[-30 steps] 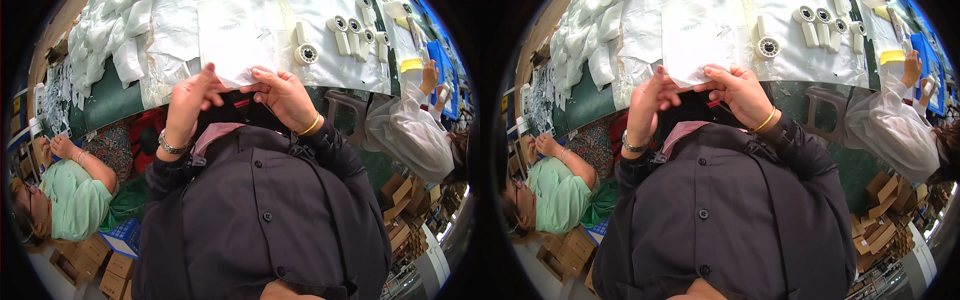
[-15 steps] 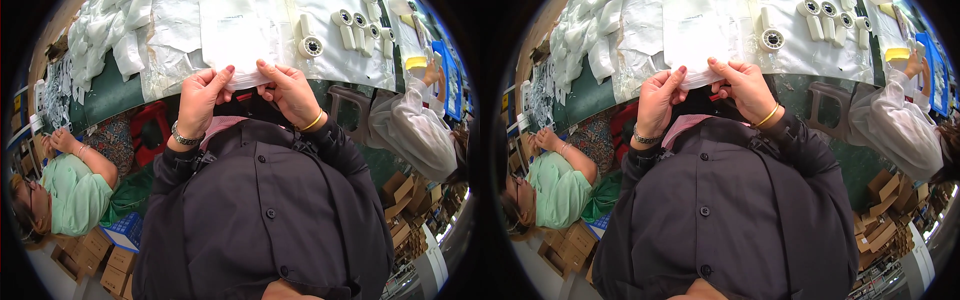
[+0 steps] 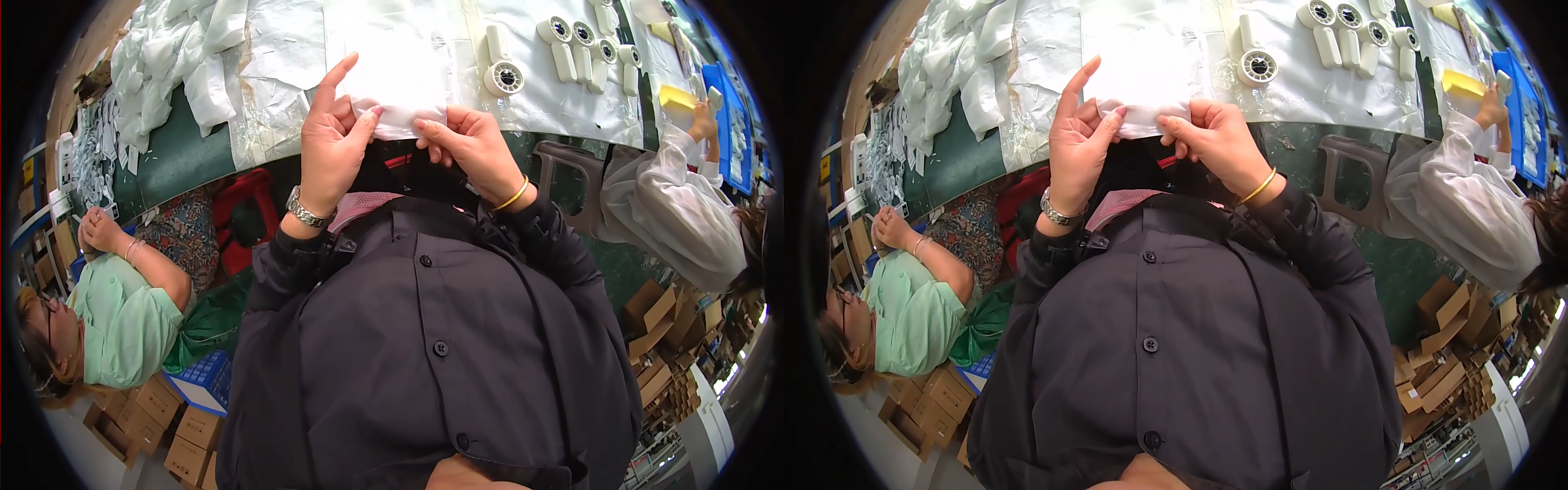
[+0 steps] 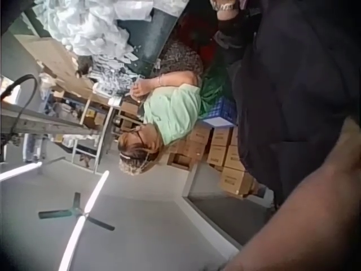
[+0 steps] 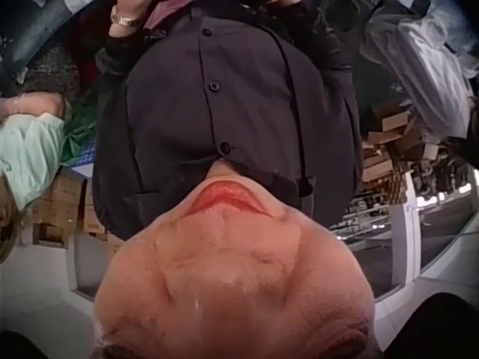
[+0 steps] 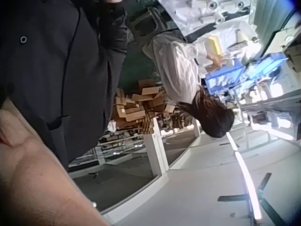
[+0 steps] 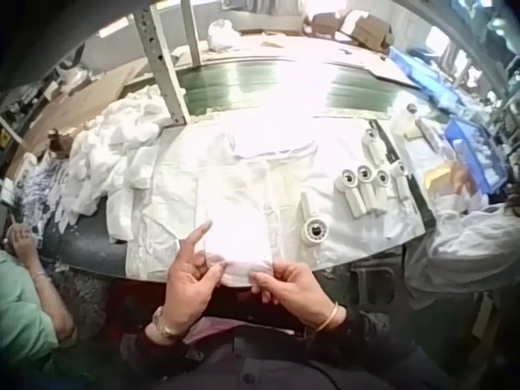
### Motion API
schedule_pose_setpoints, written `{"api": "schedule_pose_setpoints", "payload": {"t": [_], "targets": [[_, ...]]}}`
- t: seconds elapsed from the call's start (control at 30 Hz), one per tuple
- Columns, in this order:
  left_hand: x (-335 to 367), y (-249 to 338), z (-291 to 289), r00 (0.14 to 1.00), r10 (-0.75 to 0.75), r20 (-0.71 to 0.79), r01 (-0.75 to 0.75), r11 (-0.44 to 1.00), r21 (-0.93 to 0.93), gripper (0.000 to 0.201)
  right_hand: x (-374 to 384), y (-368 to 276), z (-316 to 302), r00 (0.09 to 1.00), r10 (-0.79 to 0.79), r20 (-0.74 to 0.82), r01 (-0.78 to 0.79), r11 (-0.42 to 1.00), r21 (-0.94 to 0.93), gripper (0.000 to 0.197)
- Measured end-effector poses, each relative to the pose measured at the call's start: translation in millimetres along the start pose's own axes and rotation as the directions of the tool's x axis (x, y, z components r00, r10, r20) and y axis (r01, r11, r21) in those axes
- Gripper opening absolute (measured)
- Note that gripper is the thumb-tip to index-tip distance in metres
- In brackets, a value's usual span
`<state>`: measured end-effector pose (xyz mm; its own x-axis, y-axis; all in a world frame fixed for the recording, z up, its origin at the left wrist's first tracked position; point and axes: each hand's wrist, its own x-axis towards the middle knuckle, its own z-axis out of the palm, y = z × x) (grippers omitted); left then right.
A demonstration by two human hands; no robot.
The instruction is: Manually assemble and place small plastic components into individual clear plastic bags at an assembly workbench.
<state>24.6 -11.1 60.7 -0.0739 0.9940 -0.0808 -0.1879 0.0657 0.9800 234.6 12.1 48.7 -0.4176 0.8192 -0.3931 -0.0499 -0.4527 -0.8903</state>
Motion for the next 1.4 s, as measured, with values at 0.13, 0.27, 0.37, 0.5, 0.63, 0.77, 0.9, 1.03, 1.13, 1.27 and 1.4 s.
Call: {"api": "schedule_pose_setpoints", "payload": {"t": [0.13, 0.27, 0.37, 0.5, 0.63, 0.77, 0.9, 1.03, 1.13, 1.27, 1.4], "targets": [[9, -6, 1, 0.99, 0.136, -0.032, -0.131, 0.982, 0.132, 0.053, -5, -11, -4, 0.915, -0.317, -0.249, 0.154, 0.846, -0.51, 0.027], [19, -23, -15, 0.976, 0.21, -0.05, -0.14, 0.795, 0.591, 0.042, 0, -19, -29, 0.508, -0.854, -0.112, 0.119, 0.198, -0.973, 0.039], [16, -15, -12, 0.932, 0.362, -0.032, -0.231, 0.658, 0.717, 0.032, 9, -13, -44, 0.525, -0.845, -0.098, 0.032, 0.134, -0.99, 0.045], [7, -7, -9, 0.951, 0.307, -0.046, -0.162, 0.617, 0.77, 0.035, 15, -2, -58, 0.551, -0.83, -0.091, -0.006, 0.105, -0.994, 0.05], [6, -2, -12, 0.843, 0.514, 0.157, -0.309, 0.225, 0.924, 0.029, 13, -5, -55, 0.587, -0.796, -0.15, 0.07, 0.235, -0.97, 0.048], [14, -3, -14, 0.82, 0.489, 0.299, -0.477, 0.293, 0.829, 0.022, 2, -12, -35, 0.759, -0.593, -0.267, 0.433, 0.767, -0.473, 0.047], [17, -7, -5, 0.87, 0.385, 0.307, -0.425, 0.273, 0.863, 0.015, -7, -9, -3, 0.876, -0.458, -0.154, 0.456, 0.889, -0.047, 0.051], [21, -12, -2, 0.883, 0.354, 0.308, -0.412, 0.272, 0.869, 0.014, -2, 4, -3, 0.895, -0.439, -0.085, 0.421, 0.892, -0.165, 0.055], [22, -21, -4, 0.898, 0.354, 0.262, -0.376, 0.308, 0.874, 0.013, -1, 13, -4, 0.888, -0.453, -0.083, 0.422, 0.873, -0.243, 0.056], [26, -27, -6, 0.904, 0.357, 0.236, -0.348, 0.294, 0.89, 0.014, -3, 17, -10, 0.872, -0.482, -0.083, 0.443, 0.851, -0.283, 0.052], [28, -25, -5, 0.9, 0.35, 0.26, -0.371, 0.299, 0.879, 0.013, -6, 21, -14, 0.882, -0.468, -0.044, 0.429, 0.839, -0.334, 0.051]]}}
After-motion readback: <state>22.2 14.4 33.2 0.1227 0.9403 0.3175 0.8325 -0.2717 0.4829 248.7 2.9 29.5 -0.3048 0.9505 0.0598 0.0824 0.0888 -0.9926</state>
